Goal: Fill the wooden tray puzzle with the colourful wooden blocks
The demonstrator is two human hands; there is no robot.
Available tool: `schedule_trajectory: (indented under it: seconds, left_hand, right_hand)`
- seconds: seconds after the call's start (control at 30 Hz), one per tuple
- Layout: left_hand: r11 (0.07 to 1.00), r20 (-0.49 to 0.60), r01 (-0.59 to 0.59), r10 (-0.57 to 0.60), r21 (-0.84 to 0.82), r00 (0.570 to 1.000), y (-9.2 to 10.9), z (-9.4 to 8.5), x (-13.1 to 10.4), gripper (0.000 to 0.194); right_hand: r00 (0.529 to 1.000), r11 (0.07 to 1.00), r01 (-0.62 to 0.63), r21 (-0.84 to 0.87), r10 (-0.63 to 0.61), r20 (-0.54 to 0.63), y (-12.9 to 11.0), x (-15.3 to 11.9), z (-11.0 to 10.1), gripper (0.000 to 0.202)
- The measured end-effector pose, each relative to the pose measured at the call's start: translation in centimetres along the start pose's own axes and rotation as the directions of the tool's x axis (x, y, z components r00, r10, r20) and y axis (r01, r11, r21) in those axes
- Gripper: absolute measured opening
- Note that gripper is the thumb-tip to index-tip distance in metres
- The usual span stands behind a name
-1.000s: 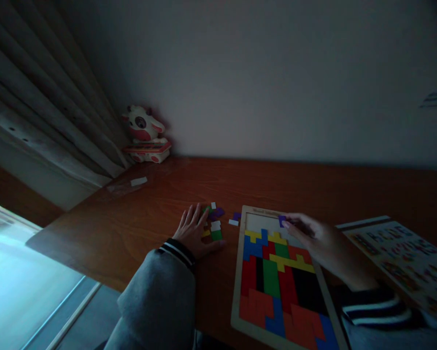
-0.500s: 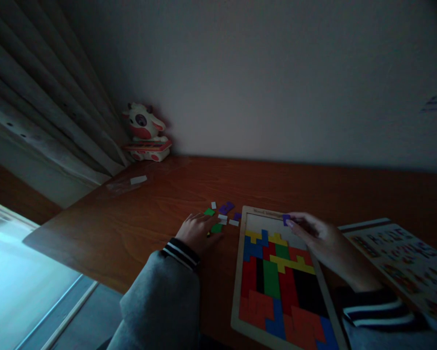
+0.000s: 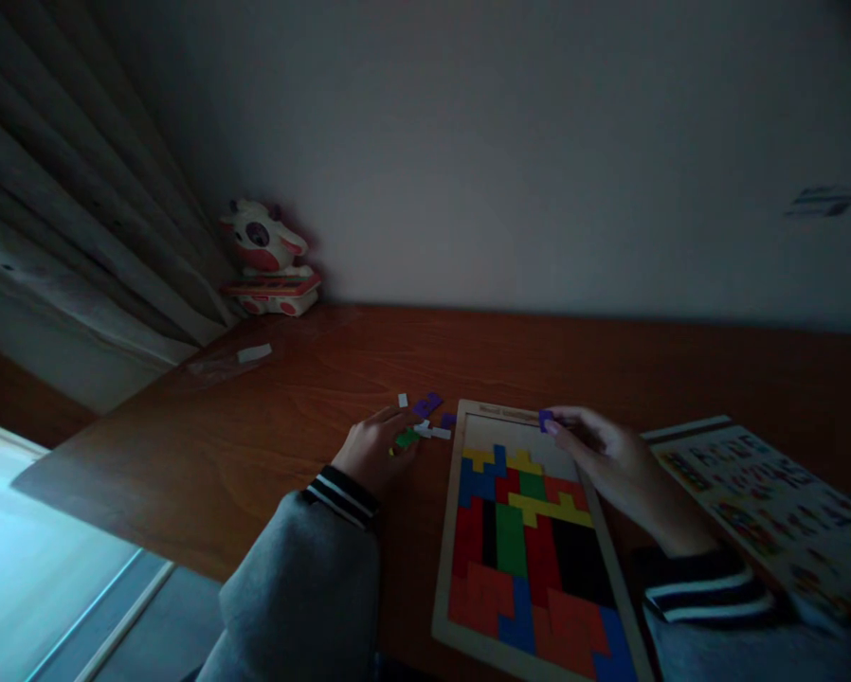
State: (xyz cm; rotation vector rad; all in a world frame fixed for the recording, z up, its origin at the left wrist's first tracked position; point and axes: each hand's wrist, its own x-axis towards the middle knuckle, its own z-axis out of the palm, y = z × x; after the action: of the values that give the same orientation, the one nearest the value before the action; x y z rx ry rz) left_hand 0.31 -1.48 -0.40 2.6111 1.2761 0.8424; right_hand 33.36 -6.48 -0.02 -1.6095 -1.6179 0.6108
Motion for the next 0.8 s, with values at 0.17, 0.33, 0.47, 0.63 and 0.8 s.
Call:
schedule_trajectory:
  seconds: [0.17, 0.33, 0.47, 0.63, 0.8]
  left_hand:
    - [0.994, 0.032, -0.021, 0.017, 0.106, 0.999, 0.0, -0.2, -0.1, 0.027]
    - [0.996, 0.06, -0.001, -0.004, 0.088, 0.998, 0.0, 0.0, -0.5, 0.024]
    - [0.999, 0.071, -0.013, 0.011, 0.033, 0.997, 0.0, 0.3, -0.5, 0.026]
    - [0.969, -0.084, -0.244, 0.241, -0.033, 0.967, 0.3, 0.4, -0.7, 0.027]
    - [0.979, -0.209, -0.137, 0.104, -0.152, 0.972, 0.0, 0.9, -1.1, 0.026]
  right_hand:
    - [1.0, 0.999, 0.003, 0.04, -0.002, -0.022, -0.6, -0.3, -0.7, 0.033]
    - [0.997, 0.996, 0.036, -0.075, -0.041, -0.058, -0.5, -0.5, -0.9, 0.03]
    - [0.989, 0.963, 0.127, -0.239, -0.141, -0.042, 0.2, -0.4, -0.4, 0.028]
    - [0.959, 0.919, 0.243, -0.311, -0.275, -0.062, 1.2, -0.2, 0.4, 0.031]
    - [0.935, 0.917, 0.251, -0.309, -0.312, -0.166, 3.1, -0.4, 0.7, 0.037]
